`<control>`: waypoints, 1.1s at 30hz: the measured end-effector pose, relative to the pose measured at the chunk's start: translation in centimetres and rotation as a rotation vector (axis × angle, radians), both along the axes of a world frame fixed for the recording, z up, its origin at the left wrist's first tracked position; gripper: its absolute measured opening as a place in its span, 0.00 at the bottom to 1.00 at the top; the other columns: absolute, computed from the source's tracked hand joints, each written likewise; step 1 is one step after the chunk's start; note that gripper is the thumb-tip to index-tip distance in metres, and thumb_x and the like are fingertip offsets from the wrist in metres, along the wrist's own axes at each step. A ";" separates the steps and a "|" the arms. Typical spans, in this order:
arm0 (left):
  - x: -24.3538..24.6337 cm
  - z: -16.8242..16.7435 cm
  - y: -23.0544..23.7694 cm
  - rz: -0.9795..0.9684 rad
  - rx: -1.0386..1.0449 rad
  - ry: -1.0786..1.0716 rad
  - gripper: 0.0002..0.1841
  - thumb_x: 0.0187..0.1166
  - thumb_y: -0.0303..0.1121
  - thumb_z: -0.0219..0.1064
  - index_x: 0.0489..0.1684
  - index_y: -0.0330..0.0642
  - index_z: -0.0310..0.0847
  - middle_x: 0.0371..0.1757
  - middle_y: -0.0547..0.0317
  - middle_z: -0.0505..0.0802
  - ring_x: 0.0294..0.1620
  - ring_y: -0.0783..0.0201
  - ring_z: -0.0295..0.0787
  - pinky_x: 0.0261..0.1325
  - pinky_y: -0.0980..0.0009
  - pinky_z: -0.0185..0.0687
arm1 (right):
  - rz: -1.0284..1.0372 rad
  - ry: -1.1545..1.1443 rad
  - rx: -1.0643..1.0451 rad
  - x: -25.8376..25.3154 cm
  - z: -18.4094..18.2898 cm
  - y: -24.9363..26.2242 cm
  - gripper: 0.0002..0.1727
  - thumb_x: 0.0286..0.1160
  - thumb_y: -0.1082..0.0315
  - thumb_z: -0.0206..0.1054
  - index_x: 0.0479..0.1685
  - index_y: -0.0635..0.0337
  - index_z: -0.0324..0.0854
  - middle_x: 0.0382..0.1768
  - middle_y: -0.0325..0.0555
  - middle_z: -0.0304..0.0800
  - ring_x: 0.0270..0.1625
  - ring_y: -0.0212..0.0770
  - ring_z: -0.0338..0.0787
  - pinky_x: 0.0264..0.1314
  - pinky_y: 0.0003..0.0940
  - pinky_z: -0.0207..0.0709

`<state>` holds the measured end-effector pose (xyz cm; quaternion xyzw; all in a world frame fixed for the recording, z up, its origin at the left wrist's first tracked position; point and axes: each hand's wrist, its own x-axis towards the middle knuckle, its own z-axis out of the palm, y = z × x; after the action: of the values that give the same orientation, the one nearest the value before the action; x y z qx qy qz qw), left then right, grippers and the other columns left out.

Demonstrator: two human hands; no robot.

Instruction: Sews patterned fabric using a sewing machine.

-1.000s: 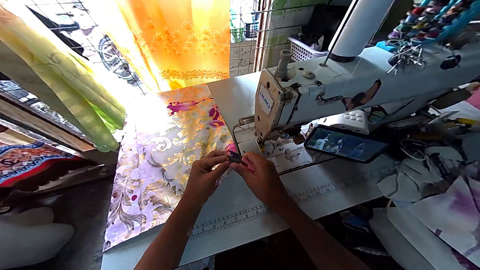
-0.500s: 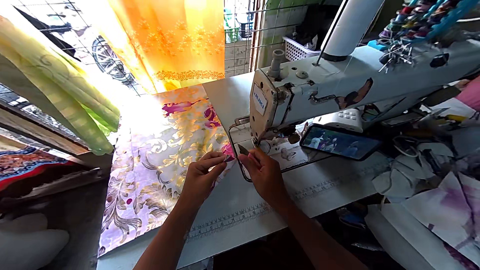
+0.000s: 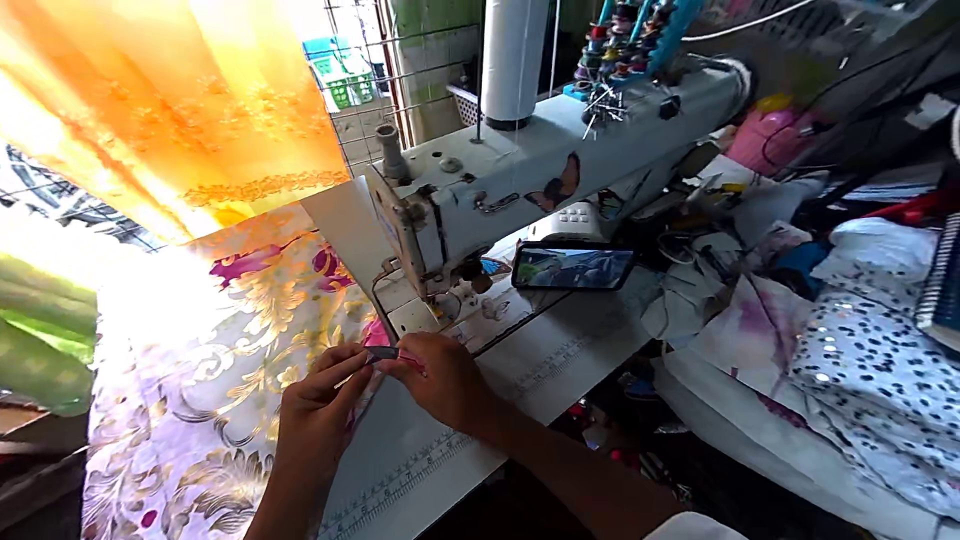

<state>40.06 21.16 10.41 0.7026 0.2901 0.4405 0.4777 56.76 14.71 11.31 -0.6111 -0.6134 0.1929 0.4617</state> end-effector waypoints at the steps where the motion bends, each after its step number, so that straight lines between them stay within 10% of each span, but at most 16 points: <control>1: 0.1 0.0 -0.1 -0.006 0.018 0.012 0.10 0.77 0.27 0.65 0.43 0.38 0.94 0.50 0.68 0.92 0.52 0.79 0.88 0.53 0.84 0.85 | 0.006 0.010 -0.007 0.2 0.1 -0.2 0.20 0.83 0.57 0.66 0.38 0.70 0.87 0.33 0.54 0.88 0.36 0.45 0.86 0.40 0.39 0.78; 8: 0.8 -2.4 -0.3 -0.099 0.366 0.250 0.10 0.77 0.37 0.70 0.42 0.41 0.94 0.50 0.59 0.92 0.44 0.81 0.84 0.46 0.86 0.80 | 0.055 -0.145 -0.069 5.5 0.5 -6.1 0.22 0.78 0.53 0.70 0.44 0.69 0.87 0.36 0.54 0.91 0.36 0.46 0.90 0.40 0.42 0.84; 14: 2.0 -3.8 -1.4 -0.055 0.661 0.528 0.20 0.80 0.46 0.64 0.60 0.44 0.92 0.66 0.47 0.91 0.72 0.44 0.85 0.71 0.44 0.78 | -0.472 -0.217 -0.286 14.5 1.7 -12.8 0.25 0.81 0.55 0.69 0.58 0.72 0.85 0.42 0.63 0.92 0.44 0.58 0.92 0.51 0.57 0.85; 22: 2.4 -4.7 -2.6 0.054 0.749 0.775 0.40 0.89 0.58 0.44 0.84 0.27 0.67 0.85 0.24 0.69 0.86 0.23 0.62 0.85 0.33 0.55 | -0.852 -0.256 -0.331 24.5 2.0 -13.6 0.24 0.84 0.68 0.66 0.72 0.77 0.75 0.56 0.80 0.85 0.62 0.77 0.85 0.66 0.73 0.72; 26: 1.6 -4.3 -4.1 0.082 0.711 0.912 0.49 0.83 0.71 0.37 0.87 0.34 0.65 0.87 0.31 0.69 0.87 0.24 0.60 0.82 0.23 0.47 | -0.909 -0.412 -0.176 25.4 1.1 -13.0 0.28 0.82 0.62 0.69 0.74 0.74 0.77 0.68 0.81 0.77 0.72 0.83 0.72 0.70 0.79 0.62; 33: 0.7 -4.3 -8.1 0.037 0.684 0.936 0.54 0.78 0.77 0.39 0.88 0.34 0.64 0.87 0.34 0.70 0.87 0.31 0.64 0.84 0.27 0.51 | -0.288 -0.543 0.204 14.5 -1.3 -10.5 0.21 0.86 0.54 0.60 0.54 0.60 0.92 0.53 0.55 0.94 0.60 0.60 0.90 0.64 0.58 0.80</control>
<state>40.77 13.05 6.10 0.9317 0.3238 0.1603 0.0364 71.26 4.22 10.03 -0.6711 -0.6377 -0.1068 0.3626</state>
